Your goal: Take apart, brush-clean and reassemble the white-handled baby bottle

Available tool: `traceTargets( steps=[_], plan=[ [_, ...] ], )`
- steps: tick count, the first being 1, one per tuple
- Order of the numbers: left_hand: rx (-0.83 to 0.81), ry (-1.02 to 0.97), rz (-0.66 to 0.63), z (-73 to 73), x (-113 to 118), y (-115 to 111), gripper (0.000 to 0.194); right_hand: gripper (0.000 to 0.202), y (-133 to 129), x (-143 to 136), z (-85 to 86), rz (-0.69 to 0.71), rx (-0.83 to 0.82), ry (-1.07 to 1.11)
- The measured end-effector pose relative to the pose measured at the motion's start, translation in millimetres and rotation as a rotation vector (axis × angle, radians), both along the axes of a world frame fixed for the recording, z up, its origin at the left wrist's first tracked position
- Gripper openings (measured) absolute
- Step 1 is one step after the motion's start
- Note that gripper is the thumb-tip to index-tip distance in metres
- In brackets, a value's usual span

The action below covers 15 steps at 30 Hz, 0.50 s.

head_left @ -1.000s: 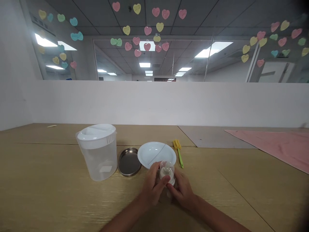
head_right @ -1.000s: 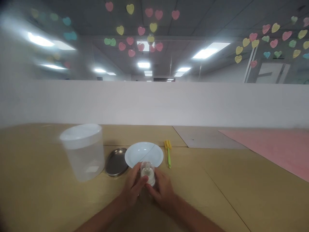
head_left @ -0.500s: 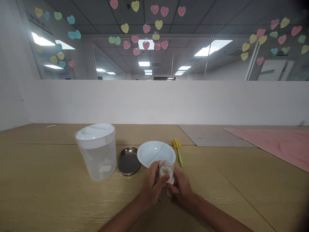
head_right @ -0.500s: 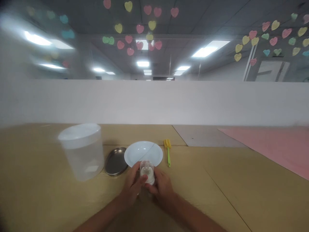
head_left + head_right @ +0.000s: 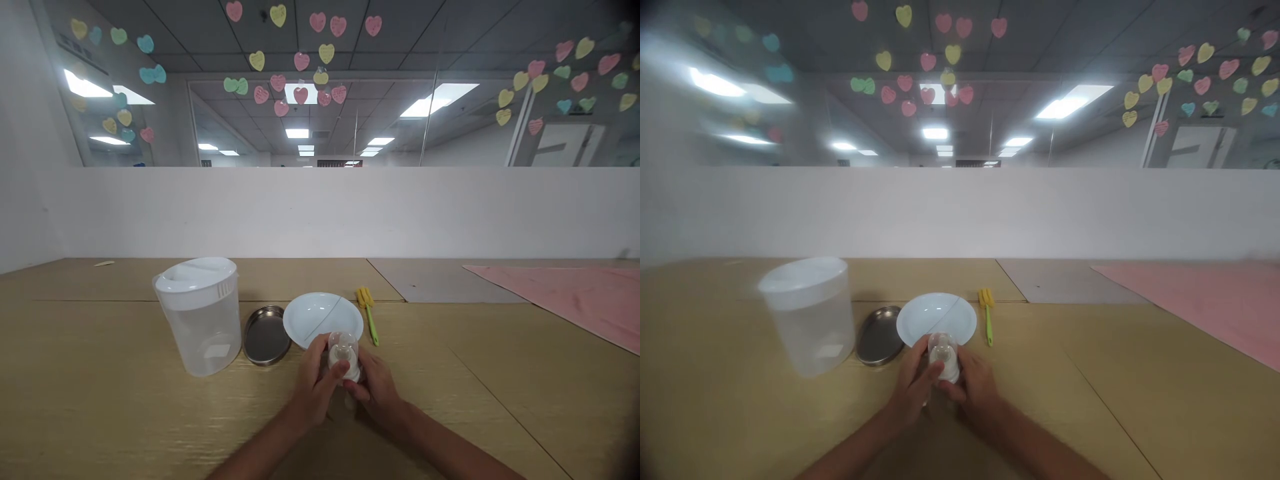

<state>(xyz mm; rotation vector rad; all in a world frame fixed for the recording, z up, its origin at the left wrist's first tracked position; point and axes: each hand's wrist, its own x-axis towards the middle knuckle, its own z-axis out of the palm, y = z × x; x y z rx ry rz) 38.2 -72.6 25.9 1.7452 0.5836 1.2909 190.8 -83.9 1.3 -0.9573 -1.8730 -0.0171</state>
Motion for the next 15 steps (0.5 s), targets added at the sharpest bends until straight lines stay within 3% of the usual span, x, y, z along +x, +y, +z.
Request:
traceTargets(
  steps=[7, 15],
  plan=[
    [0.014, 0.006, 0.021, 0.5, 0.5, 0.6, 0.034, 0.058, -0.5, -0.7, 1.5, 0.032, -0.022, 0.004],
    [0.275, 0.104, 0.176, -7.0, -2.4, 2.6, 0.034, 0.057, 2.9, 1.0, -1.0, 0.039, -0.065, 0.001]
  ],
)
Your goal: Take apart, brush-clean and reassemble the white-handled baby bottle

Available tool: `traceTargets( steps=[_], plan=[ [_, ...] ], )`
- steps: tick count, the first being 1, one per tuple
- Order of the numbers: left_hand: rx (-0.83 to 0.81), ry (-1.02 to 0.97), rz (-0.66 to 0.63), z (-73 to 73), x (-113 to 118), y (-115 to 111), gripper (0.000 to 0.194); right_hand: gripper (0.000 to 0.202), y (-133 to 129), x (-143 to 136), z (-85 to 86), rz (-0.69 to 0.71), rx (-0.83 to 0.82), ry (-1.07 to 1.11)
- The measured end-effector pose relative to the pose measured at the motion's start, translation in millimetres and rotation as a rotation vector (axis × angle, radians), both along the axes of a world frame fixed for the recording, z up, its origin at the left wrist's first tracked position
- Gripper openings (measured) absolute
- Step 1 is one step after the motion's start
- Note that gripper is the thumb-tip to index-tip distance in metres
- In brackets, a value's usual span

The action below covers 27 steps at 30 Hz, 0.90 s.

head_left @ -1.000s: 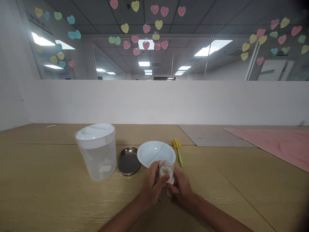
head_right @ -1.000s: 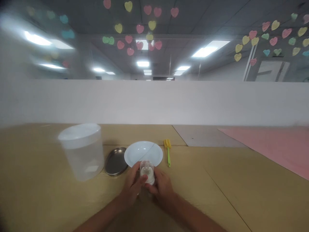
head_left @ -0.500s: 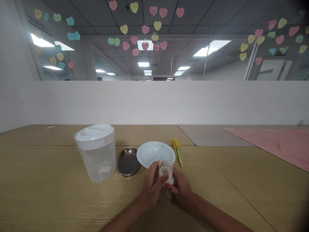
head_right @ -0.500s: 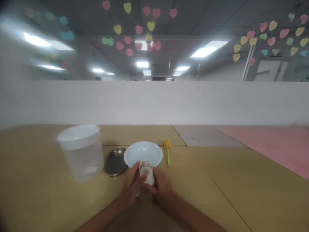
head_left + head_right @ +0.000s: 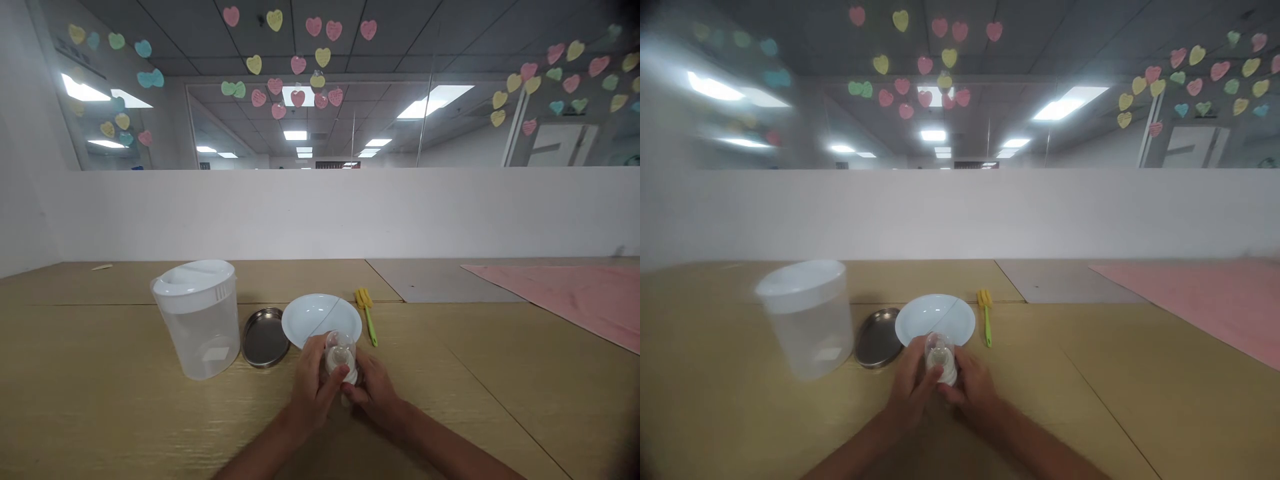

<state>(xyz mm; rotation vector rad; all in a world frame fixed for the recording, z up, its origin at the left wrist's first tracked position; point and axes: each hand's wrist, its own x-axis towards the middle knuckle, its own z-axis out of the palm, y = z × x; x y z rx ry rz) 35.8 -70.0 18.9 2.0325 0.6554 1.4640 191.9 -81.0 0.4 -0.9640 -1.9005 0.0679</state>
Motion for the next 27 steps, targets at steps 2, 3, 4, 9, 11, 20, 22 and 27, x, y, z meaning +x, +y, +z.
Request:
traceTargets(
  steps=[2, 3, 4, 9, 11, 20, 22, 27],
  plan=[
    [0.091, 0.002, 0.027, -0.9, -1, 1, 0.039, 0.056, 0, 0, 0.1, -0.02, -0.025, 0.01],
    [0.13, -0.004, 0.044, -0.5, -1, 2, 0.041, 0.055, 0, 0, 0.3, -0.026, -0.041, 0.016],
    [0.164, -0.016, 0.066, 0.5, -2, 3, 0.043, 0.054, 0, 0, 0.7, -0.027, -0.058, 0.022],
    [0.301, -0.083, 0.177, 7.2, -7, 6, 0.044, 0.051, -1, 0, 3.0, 0.023, -0.122, 0.049],
    [0.34, -0.077, 0.192, 7.7, -8, 7, 0.044, 0.049, -2, 0, 3.3, 0.027, -0.125, 0.051],
    [0.438, -0.078, 0.222, 7.8, -11, 7, 0.045, 0.052, -1, -1, 3.4, 0.014, -0.016, -0.042],
    [0.446, -0.071, 0.226, 8.2, -12, 7, 0.046, 0.053, 0, -2, 2.5, 0.01, -0.019, -0.038],
    [0.492, -0.051, 0.241, 6.4, -14, 9, 0.048, 0.053, -1, -2, 2.8, 0.016, 0.022, -0.054]
  ],
)
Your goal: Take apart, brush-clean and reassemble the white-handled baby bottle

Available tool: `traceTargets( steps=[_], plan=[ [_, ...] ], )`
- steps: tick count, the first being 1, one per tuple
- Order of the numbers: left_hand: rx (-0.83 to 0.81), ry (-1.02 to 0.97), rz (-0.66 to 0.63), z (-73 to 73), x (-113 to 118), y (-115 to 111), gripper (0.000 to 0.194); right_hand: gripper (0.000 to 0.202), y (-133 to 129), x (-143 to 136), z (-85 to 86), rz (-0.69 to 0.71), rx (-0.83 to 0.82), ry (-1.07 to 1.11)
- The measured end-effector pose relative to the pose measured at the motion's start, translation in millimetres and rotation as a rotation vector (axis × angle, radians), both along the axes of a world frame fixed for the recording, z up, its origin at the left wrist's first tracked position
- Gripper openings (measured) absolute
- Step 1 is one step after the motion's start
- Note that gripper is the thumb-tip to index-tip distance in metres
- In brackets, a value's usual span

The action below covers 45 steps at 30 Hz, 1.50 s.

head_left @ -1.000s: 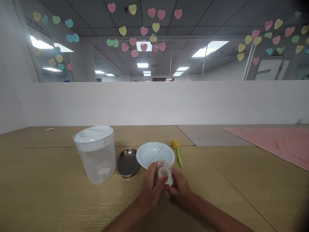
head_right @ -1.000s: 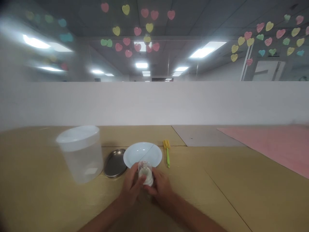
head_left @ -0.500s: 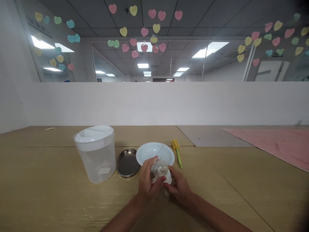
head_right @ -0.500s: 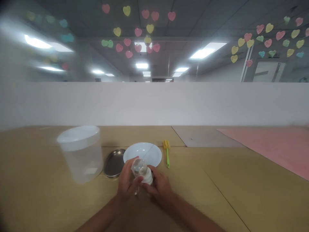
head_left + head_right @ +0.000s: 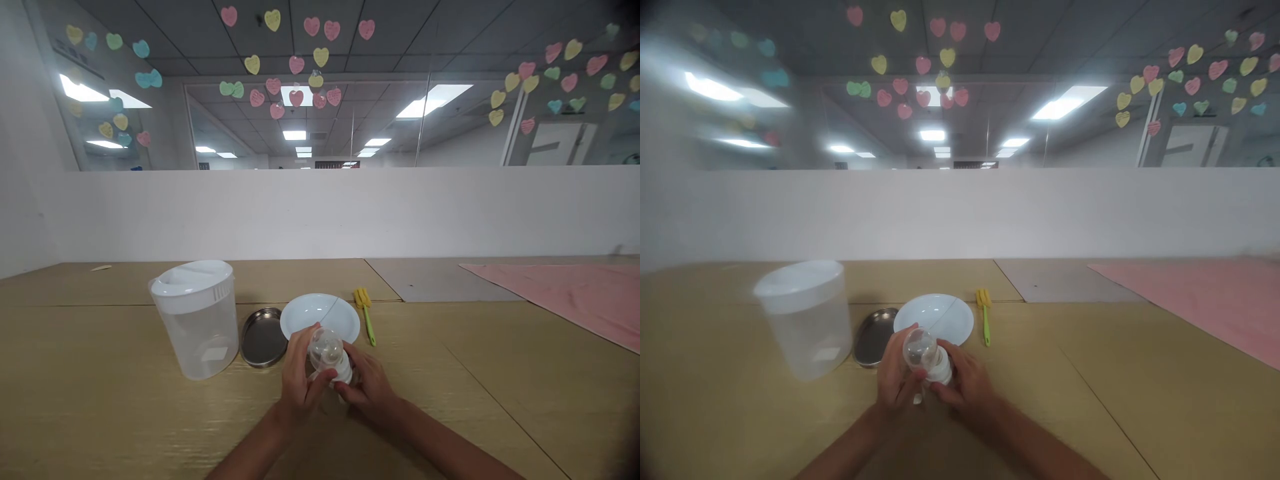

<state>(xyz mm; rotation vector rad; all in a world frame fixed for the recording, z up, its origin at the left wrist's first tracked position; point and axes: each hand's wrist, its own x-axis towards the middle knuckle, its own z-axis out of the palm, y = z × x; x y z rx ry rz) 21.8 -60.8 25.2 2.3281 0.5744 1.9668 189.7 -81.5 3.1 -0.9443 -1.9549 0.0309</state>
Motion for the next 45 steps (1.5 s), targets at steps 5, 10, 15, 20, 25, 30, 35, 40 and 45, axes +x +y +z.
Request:
traceTargets(
  steps=[5, 10, 15, 20, 25, 30, 35, 40, 45],
  plan=[
    [0.009, 0.013, 0.023, -2.8, -1, 1, 0.05, 0.053, -1, 1, 3.6, 0.028, 0.015, -0.019],
    [0.03, 0.042, 0.051, -3.7, -2, 0, 0.05, 0.053, -2, 1, 4.0, 0.03, 0.019, -0.037],
    [0.072, 0.044, 0.067, -2.7, -2, 0, 0.048, 0.048, -3, -1, 6.8, 0.048, 0.032, -0.021],
    [0.074, 0.047, 0.073, -1.8, -1, -1, 0.047, 0.041, -6, -2, 11.1, 0.067, -0.046, -0.003],
    [0.042, 0.076, 0.075, -3.1, 0, -1, 0.047, 0.039, -8, -1, 10.9, 0.06, -0.146, 0.001],
    [0.081, 0.116, 0.063, -2.6, -1, -1, 0.049, 0.036, -9, -2, 10.0, 0.084, -0.186, 0.008],
    [0.185, 0.182, 0.046, 5.0, -3, -4, 0.053, 0.039, -10, -2, 8.4, 0.092, -0.101, -0.025],
    [0.226, 0.186, 0.031, 8.0, -2, -4, 0.053, 0.042, -9, -1, 5.6, 0.11, -0.105, -0.025],
    [0.05, 0.114, -0.053, 2.4, -1, -5, 0.052, 0.04, -10, -1, 8.3, 0.109, -0.177, -0.019]
  ],
)
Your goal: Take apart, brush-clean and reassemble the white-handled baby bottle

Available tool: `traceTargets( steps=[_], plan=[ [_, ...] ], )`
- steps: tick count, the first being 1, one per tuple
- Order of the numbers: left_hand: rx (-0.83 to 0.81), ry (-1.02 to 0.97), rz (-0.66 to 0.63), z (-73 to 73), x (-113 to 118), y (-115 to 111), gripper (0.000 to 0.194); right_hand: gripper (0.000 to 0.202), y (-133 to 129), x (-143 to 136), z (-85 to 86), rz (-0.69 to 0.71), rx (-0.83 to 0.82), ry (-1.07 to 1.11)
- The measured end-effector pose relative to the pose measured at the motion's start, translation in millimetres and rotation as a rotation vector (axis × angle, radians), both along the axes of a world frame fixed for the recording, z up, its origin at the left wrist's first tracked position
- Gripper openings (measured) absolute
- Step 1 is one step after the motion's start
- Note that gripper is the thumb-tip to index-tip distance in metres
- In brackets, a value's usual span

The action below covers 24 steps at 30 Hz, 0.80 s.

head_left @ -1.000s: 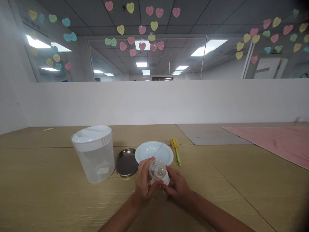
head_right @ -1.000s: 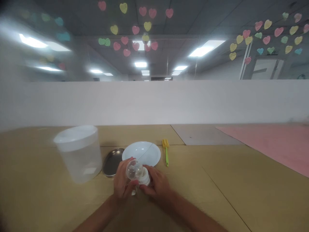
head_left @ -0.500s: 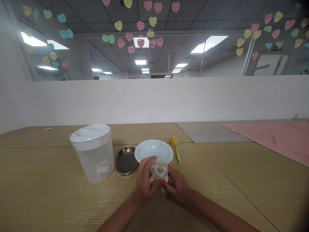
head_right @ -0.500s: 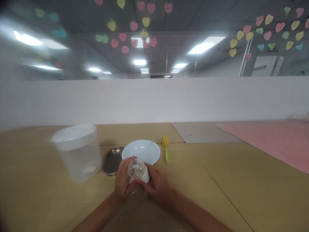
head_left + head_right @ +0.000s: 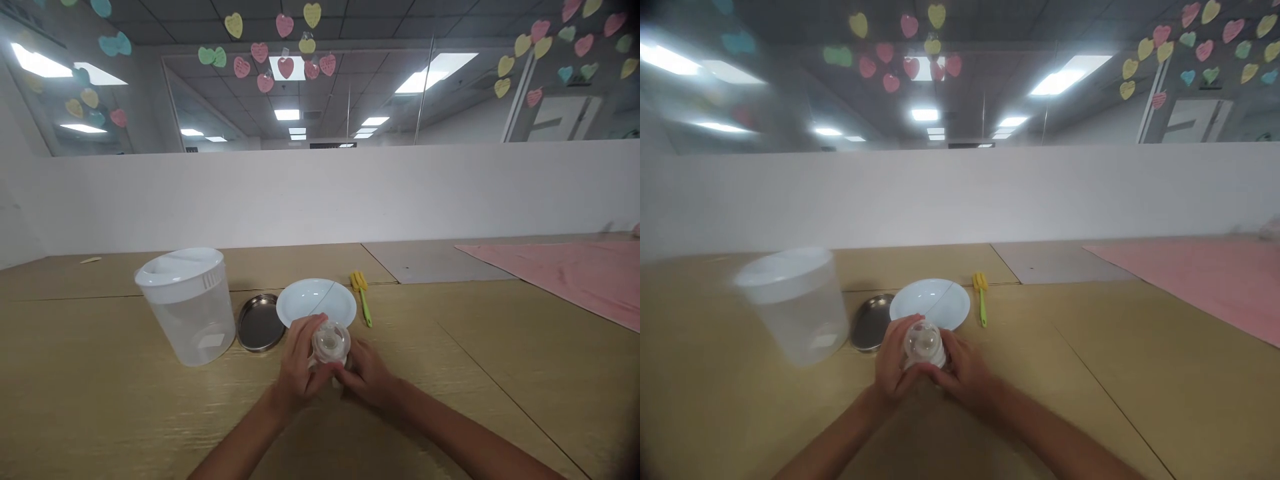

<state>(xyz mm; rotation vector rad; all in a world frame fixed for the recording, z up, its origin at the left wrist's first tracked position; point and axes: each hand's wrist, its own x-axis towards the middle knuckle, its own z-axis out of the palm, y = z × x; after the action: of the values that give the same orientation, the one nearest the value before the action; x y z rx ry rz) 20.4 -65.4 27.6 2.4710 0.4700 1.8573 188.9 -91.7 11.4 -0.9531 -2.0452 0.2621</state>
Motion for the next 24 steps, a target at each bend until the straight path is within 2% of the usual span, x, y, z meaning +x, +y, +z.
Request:
traceTargets(
  steps=[2, 5, 7, 9, 13, 17, 24],
  plan=[
    [-0.187, -0.11, -0.061, -1.8, 2, -1, 0.049, 0.041, -1, 0, 2.5, -0.004, -0.039, -0.007],
    [-0.511, -0.409, -0.156, 1.0, 7, 1, 0.049, 0.043, -2, 0, 4.9, -0.001, -0.071, -0.018],
    [-0.635, -0.579, -0.175, 6.0, 9, 4, 0.048, 0.044, -1, 0, 4.7, -0.009, -0.064, -0.024],
    [-0.688, -0.644, -0.15, 10.5, 8, 11, 0.046, 0.045, -1, 0, 3.6, -0.018, -0.045, -0.031],
    [-0.717, -0.526, 0.049, 11.1, 3, 26, 0.043, 0.047, 0, 0, 2.4, -0.032, -0.019, -0.037],
    [-0.621, -0.327, 0.281, 6.5, -4, 34, 0.039, 0.049, -1, -1, 4.7, -0.025, -0.025, -0.031],
    [-0.475, -0.02, 0.34, -0.1, -7, 41, 0.034, 0.047, -1, 0, 3.4, -0.031, -0.067, -0.021]
  ],
)
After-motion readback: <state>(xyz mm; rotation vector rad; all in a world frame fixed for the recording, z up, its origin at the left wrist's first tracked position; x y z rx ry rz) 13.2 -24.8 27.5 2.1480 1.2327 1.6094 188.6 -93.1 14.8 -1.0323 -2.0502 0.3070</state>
